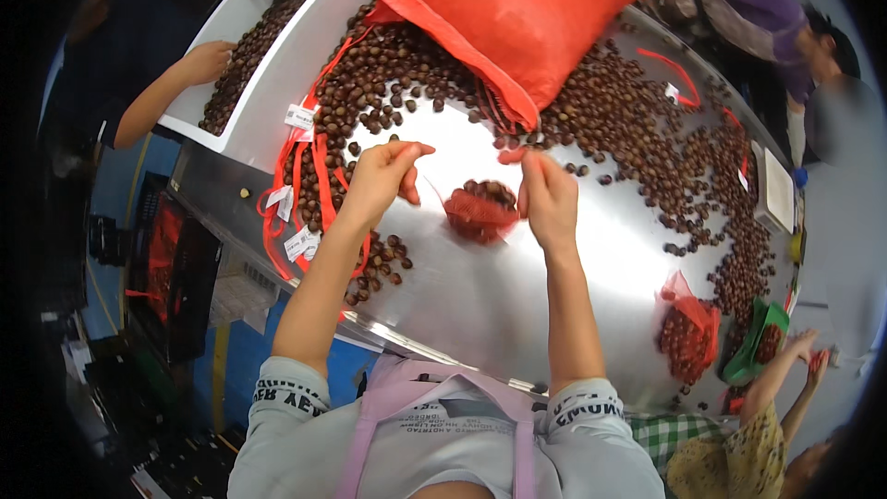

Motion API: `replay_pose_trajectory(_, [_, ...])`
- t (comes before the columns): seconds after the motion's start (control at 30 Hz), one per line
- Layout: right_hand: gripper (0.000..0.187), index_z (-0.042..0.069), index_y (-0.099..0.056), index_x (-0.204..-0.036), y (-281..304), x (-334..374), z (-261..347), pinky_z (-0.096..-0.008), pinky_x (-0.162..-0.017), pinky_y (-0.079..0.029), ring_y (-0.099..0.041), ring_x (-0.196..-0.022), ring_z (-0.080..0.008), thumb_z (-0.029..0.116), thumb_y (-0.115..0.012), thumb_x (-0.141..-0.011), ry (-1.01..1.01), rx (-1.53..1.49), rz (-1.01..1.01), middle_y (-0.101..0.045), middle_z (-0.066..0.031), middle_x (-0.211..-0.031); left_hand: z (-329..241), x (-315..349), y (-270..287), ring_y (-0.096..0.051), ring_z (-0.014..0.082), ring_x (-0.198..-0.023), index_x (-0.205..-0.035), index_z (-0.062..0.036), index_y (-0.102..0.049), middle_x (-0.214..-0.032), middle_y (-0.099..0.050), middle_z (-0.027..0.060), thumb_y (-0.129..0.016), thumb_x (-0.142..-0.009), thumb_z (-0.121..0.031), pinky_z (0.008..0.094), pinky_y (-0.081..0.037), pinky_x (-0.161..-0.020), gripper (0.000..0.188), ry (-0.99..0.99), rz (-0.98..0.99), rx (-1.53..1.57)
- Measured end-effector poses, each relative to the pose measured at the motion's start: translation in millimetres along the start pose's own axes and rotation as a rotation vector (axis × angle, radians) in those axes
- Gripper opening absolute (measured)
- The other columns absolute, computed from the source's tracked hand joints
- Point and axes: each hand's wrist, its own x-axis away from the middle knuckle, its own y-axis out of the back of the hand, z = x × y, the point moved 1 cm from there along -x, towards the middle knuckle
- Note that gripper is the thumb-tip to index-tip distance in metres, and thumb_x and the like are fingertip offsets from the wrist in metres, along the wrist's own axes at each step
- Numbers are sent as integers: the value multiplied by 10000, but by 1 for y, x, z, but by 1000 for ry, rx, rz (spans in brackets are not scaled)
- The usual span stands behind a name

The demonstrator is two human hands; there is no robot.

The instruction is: The person scoops chestnuts from a large pile on a metal table into red mesh bags. They then tie the bags closed with red ribbons and place them aside. The person occasionally spreads the chestnuts on the table to access more.

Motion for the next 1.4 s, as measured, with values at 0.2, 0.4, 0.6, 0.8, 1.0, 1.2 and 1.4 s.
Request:
replay_pose_trajectory(0.2, [278,38,-567,-1069,39,101,-20,-268,-685,-465,-570,-720,-133,130,-601,-809,-156,49,202,-603,-32,-785,-7,70,-92,-408,36,-411,-986,16,-617,-506,-422,-35,-459,-926,-179,203,-406,-400,258,-41,309,-96])
replay_pose_trajectory(0.4, [185,58,-575,-846,127,149,-26,-187,-438,-335,-419,-506,-43,190,-468,-917,-223,-288,-198,-499,40,-672,-17,133,-175,-417,27,-465,-1161,3,-522,-691,-506,24,-453,-916,-99,165,-357,-408,274,-144,425,-123])
replay_pose_trajectory(0.6, [118,99,-494,-874,276,167,70,-185,-382,-276,-331,-467,-36,194,-446,-925,353,-461,-510,-410,48,-648,50,135,-183,-409,27,-431,-1066,3,-576,-648,-494,3,-478,-911,-113,170,-369,-392,217,-33,387,-206])
replay_pose_trajectory(0.8, [244,4,-515,-1099,457,193,26,-350,-838,-466,-564,-927,-225,112,-470,-884,619,-81,-725,-570,-115,-1018,112,152,-151,-455,49,-498,-983,-36,-631,-638,-518,-5,-505,-896,-148,197,-383,-431,190,72,196,-316])
replay_pose_trajectory(1.0, [313,9,-553,-1110,635,259,-71,-318,-748,-487,-561,-845,-191,231,-470,-906,156,378,-1052,-591,-117,-984,146,160,-87,-523,137,-614,-963,-28,-630,-702,-556,50,-557,-838,-125,269,-432,-566,174,14,-203,-480])
replay_pose_trajectory(1.2, [430,-4,-463,-1211,466,232,-84,-352,-827,-442,-572,-939,-281,224,-562,-860,-72,1067,-796,-587,-173,-1023,141,157,-7,-419,292,-1018,-1059,-47,-577,-1030,-486,127,-674,-736,-244,401,-344,-875,390,-251,-617,-1101])
replay_pose_trajectory(1.4, [211,20,-580,-1048,226,155,-106,-291,-747,-462,-582,-861,-193,125,-540,-869,-9,749,-287,-603,-104,-972,151,98,53,-224,374,-1233,-1163,-52,-489,-1256,-346,182,-666,-723,-422,509,-166,-1011,601,-279,-725,-1311])
